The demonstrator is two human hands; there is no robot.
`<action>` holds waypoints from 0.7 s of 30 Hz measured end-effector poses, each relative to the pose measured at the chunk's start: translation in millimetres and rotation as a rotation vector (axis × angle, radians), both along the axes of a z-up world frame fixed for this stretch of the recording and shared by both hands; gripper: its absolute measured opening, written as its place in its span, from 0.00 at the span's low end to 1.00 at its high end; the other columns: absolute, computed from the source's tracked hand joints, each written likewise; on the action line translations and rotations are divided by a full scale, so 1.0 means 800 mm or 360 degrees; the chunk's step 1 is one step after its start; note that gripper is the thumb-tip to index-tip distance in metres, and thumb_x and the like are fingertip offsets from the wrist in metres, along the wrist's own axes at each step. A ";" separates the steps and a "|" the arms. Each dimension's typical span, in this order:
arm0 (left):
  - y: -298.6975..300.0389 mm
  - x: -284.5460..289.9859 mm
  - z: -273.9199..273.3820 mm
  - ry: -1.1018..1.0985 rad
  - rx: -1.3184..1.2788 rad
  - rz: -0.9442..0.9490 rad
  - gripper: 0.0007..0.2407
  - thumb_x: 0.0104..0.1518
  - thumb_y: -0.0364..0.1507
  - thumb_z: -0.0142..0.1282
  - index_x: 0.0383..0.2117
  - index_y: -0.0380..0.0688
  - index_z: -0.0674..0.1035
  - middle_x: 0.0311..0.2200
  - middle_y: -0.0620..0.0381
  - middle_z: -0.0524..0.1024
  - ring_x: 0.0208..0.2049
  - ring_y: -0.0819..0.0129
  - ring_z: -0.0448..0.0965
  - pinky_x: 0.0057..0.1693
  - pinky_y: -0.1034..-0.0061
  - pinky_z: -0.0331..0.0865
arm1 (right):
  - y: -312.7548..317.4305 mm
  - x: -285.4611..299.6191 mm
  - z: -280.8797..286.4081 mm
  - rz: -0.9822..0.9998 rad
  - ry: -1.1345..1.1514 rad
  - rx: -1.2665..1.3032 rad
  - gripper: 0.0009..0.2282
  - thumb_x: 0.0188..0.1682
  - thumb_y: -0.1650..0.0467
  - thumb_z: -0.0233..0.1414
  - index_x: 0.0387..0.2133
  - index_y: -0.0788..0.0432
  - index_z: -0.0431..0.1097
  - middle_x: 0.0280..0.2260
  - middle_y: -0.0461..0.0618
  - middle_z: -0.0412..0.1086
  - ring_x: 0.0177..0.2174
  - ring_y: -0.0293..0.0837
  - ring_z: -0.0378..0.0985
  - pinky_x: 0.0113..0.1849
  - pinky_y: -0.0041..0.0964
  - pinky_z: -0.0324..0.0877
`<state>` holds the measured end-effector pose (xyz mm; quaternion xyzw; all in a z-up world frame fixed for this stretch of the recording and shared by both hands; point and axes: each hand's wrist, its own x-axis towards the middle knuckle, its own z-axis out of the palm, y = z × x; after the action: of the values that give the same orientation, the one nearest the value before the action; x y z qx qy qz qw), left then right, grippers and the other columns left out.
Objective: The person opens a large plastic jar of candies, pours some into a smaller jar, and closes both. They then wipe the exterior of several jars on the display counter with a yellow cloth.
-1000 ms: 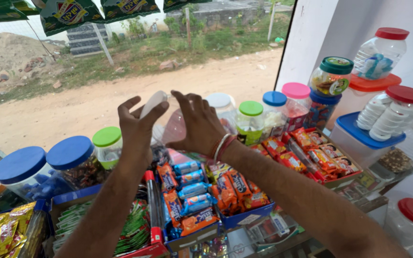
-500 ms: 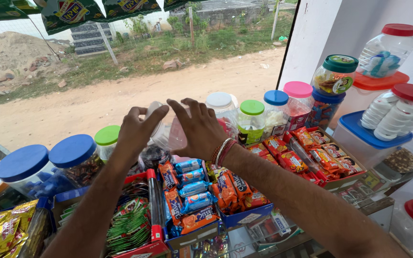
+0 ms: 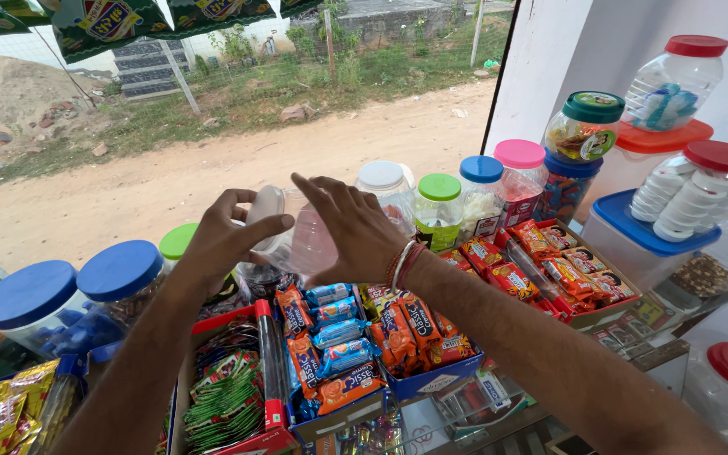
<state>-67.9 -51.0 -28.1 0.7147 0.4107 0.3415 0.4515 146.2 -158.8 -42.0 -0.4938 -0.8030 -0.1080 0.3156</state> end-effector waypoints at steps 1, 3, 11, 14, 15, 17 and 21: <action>0.002 -0.003 0.002 -0.0043 -0.0026 0.0004 0.39 0.38 0.42 0.70 0.58 0.35 0.68 0.45 0.41 0.76 0.39 0.56 0.84 0.35 0.69 0.80 | 0.003 0.008 -0.007 0.0075 0.0022 -0.0004 0.62 0.24 0.49 0.71 0.70 0.59 0.38 0.63 0.70 0.50 0.62 0.69 0.56 0.58 0.65 0.55; 0.006 -0.015 0.007 -0.0129 -0.0082 0.0011 0.38 0.39 0.42 0.70 0.58 0.36 0.68 0.44 0.41 0.77 0.38 0.55 0.84 0.35 0.71 0.78 | 0.016 0.028 -0.026 0.0073 0.0097 -0.0032 0.61 0.27 0.45 0.68 0.69 0.60 0.39 0.64 0.70 0.49 0.63 0.69 0.54 0.60 0.64 0.54; 0.010 -0.052 0.021 -0.0396 -0.0026 0.0142 0.33 0.43 0.38 0.69 0.57 0.39 0.72 0.45 0.49 0.73 0.43 0.61 0.79 0.38 0.68 0.77 | 0.083 0.080 -0.089 -0.0390 0.1540 -0.0527 0.55 0.36 0.37 0.53 0.68 0.63 0.48 0.62 0.73 0.58 0.61 0.65 0.67 0.57 0.61 0.69; 0.005 -0.051 0.019 -0.0520 -0.0039 0.0116 0.32 0.43 0.37 0.69 0.57 0.41 0.72 0.45 0.51 0.72 0.44 0.62 0.78 0.40 0.67 0.77 | 0.081 0.070 -0.087 -0.0269 0.2504 -0.0917 0.57 0.27 0.39 0.56 0.66 0.60 0.45 0.57 0.71 0.60 0.54 0.69 0.74 0.47 0.67 0.74; 0.004 -0.050 0.017 -0.0562 -0.0048 0.0102 0.32 0.43 0.37 0.69 0.57 0.42 0.72 0.45 0.51 0.73 0.45 0.63 0.78 0.40 0.67 0.77 | 0.076 0.063 -0.087 -0.0330 0.2618 -0.1005 0.55 0.27 0.39 0.55 0.67 0.55 0.47 0.57 0.68 0.60 0.53 0.68 0.71 0.47 0.66 0.74; 0.002 -0.050 0.016 -0.0584 -0.0025 0.0090 0.32 0.43 0.35 0.70 0.58 0.43 0.72 0.47 0.52 0.72 0.45 0.63 0.79 0.40 0.68 0.77 | 0.070 0.047 -0.085 -0.0306 0.2869 -0.1120 0.53 0.27 0.38 0.53 0.67 0.48 0.50 0.55 0.65 0.61 0.51 0.65 0.70 0.46 0.63 0.74; 0.002 -0.051 0.015 -0.0497 0.0099 -0.0056 0.34 0.41 0.33 0.71 0.61 0.44 0.71 0.50 0.51 0.73 0.44 0.61 0.80 0.42 0.68 0.77 | 0.064 0.025 -0.092 -0.0015 0.3235 -0.1050 0.46 0.29 0.38 0.53 0.60 0.49 0.62 0.48 0.60 0.69 0.48 0.60 0.73 0.44 0.61 0.75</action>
<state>-108.8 -49.5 -15.9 0.6737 0.3120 0.4531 0.4934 166.6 -107.9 -115.3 -0.4163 -0.1510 0.5756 0.6874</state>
